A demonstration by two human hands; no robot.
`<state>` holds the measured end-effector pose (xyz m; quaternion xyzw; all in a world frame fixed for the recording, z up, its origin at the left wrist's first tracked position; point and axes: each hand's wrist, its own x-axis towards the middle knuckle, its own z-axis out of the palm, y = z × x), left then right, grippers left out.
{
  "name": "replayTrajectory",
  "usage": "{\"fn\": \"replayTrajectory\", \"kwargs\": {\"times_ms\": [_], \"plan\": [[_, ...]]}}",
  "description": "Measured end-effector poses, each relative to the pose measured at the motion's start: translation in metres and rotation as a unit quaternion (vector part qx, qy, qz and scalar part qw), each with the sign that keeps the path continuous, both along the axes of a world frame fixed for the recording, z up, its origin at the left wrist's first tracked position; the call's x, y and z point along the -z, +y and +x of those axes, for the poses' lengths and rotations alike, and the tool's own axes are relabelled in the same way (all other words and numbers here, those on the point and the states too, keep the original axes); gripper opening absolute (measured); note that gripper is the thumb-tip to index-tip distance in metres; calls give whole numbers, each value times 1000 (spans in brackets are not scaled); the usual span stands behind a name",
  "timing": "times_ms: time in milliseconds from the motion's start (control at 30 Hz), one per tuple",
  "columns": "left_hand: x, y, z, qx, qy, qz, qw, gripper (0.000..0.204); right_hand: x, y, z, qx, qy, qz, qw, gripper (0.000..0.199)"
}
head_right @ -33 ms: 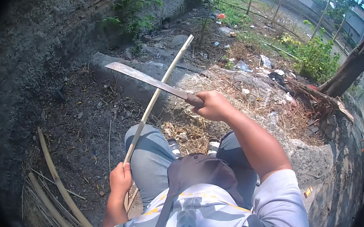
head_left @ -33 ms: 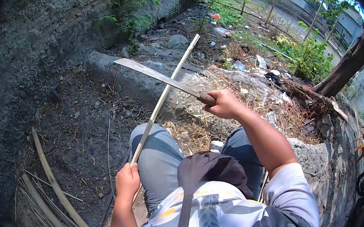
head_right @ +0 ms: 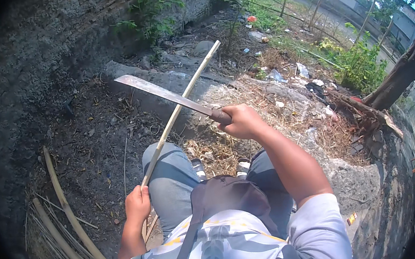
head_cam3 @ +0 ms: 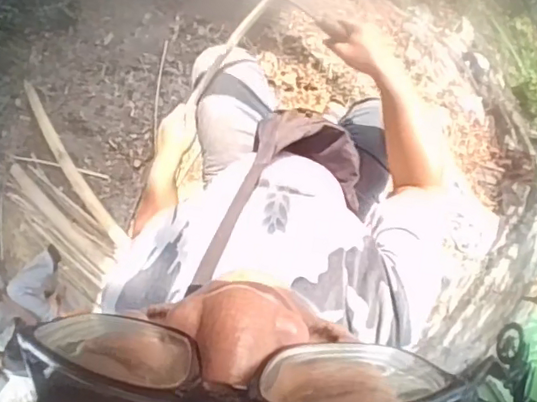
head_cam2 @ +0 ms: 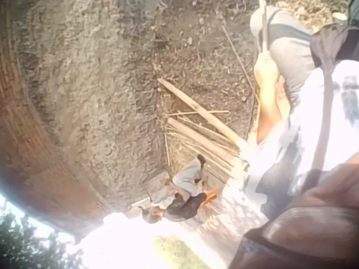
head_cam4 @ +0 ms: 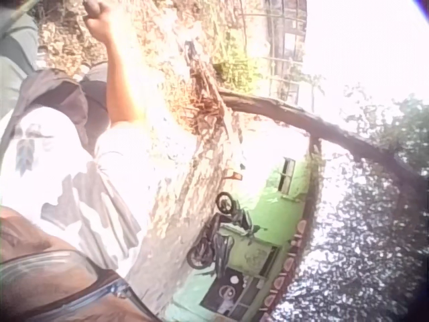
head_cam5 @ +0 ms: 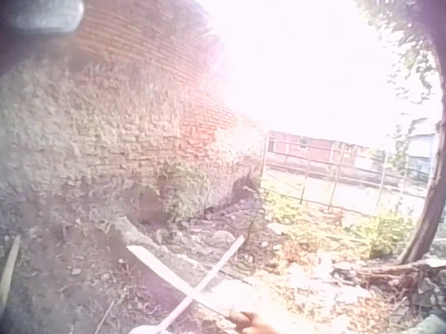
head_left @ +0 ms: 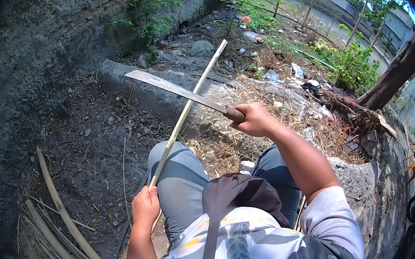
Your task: The person repeatedly shaves and trims a long bamboo strip using a machete while holding it by hand.
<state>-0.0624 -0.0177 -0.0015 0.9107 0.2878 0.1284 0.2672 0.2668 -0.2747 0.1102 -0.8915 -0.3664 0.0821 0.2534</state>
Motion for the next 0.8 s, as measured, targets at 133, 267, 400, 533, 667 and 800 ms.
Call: {"fn": "replayTrajectory", "kwargs": {"times_ms": [133,267,400,533,667,800], "plan": [[7,0,-3,0,-10,23,1000,35,-14,7,-9,-34,-9,-9,999,25],[-9,-4,0,-9,30,4,999,32,7,10,1,-62,-32,-36,997,20],[-7,-2,0,-10,19,-32,999,34,32,6,11,-107,49,-55,991,26],[-7,-2,2,-2,26,-21,999,37,46,-2,18,-94,91,-65,989,29],[-20,-11,20,10,45,-9,999,38,46,-11,22,-84,86,-51,991,26],[-23,-19,34,35,45,16,998,38,51,-8,13,-98,44,-58,992,24]]}}
